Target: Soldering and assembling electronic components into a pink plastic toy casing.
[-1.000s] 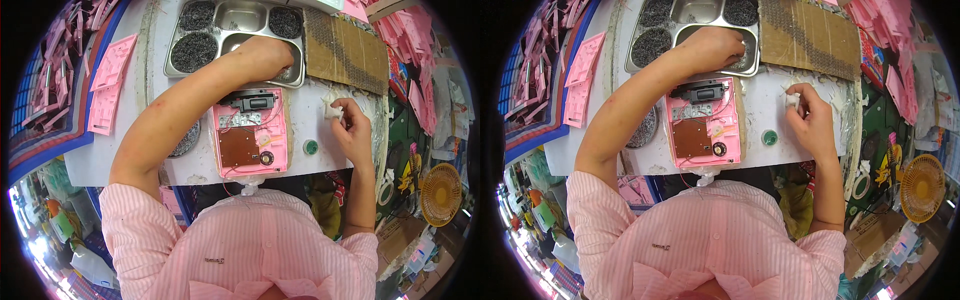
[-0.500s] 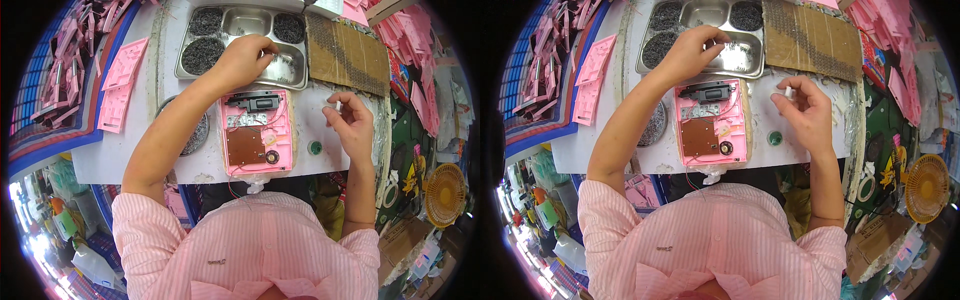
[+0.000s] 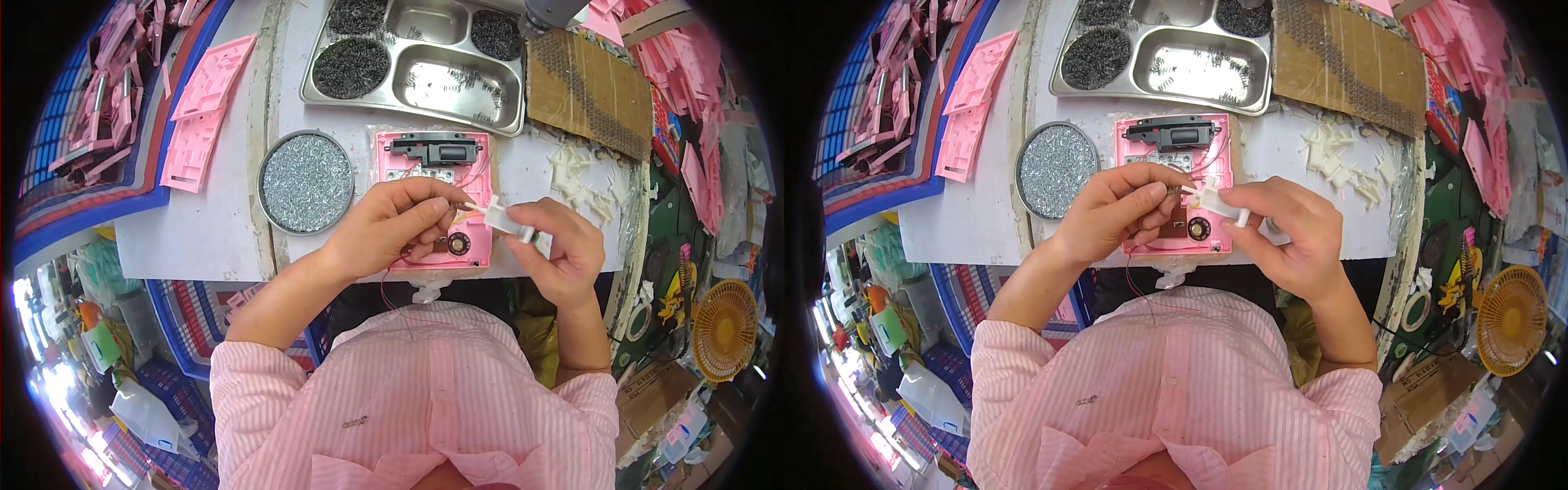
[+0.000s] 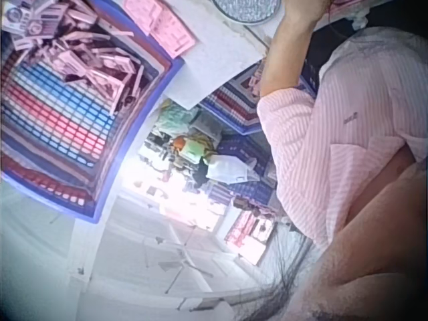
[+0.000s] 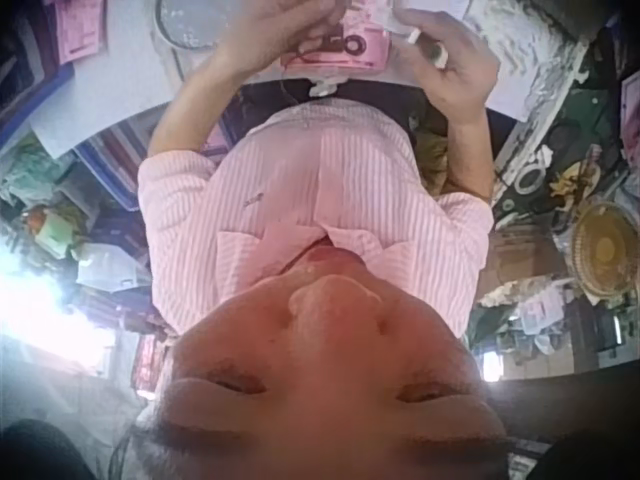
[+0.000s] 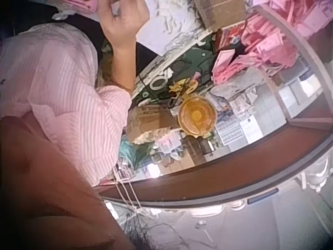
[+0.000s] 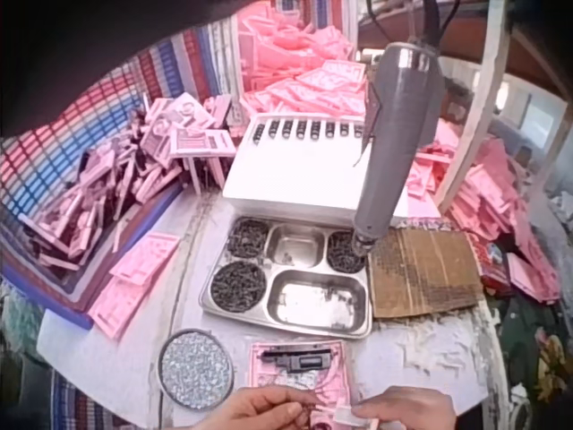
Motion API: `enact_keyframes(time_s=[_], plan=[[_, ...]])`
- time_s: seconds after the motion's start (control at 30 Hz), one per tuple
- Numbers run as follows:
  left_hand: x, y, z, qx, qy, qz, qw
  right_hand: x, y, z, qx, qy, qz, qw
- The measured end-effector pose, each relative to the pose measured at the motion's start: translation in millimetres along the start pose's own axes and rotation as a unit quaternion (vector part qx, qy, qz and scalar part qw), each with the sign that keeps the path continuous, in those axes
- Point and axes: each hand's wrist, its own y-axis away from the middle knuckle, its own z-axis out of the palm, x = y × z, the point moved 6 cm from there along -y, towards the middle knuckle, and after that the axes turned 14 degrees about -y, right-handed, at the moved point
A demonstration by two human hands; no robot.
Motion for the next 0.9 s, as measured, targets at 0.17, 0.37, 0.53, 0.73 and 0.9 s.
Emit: enact_keyframes(time_s=[0.17,0.37,0.53,0.73,0.9], plan=[[-3.3,5.2,7.3,-0.047,-0.035,-0.048,0.997,-10.4,-0.9,14.8,-0.108,0.097,-0.084,0.986],[19.3,2.6,-7.2,0.126,-0.42,0.104,0.893,53.4,37.2,-38.1,0.147,-0.3,0.191,0.923],[5.8,-14.1,25.9,0.151,-0.716,0.173,0.659,64.3,47.7,-35.3,0.156,-0.315,0.245,0.904],[10.5,-28.5,42.0,0.054,-0.8,0.083,0.592,54.3,45.5,-41.1,0.155,-0.288,0.237,0.915],[5.0,-38.9,36.5,0.036,-0.791,0.103,0.602,51.6,45.0,-42.4,0.16,-0.27,0.231,0.921]])
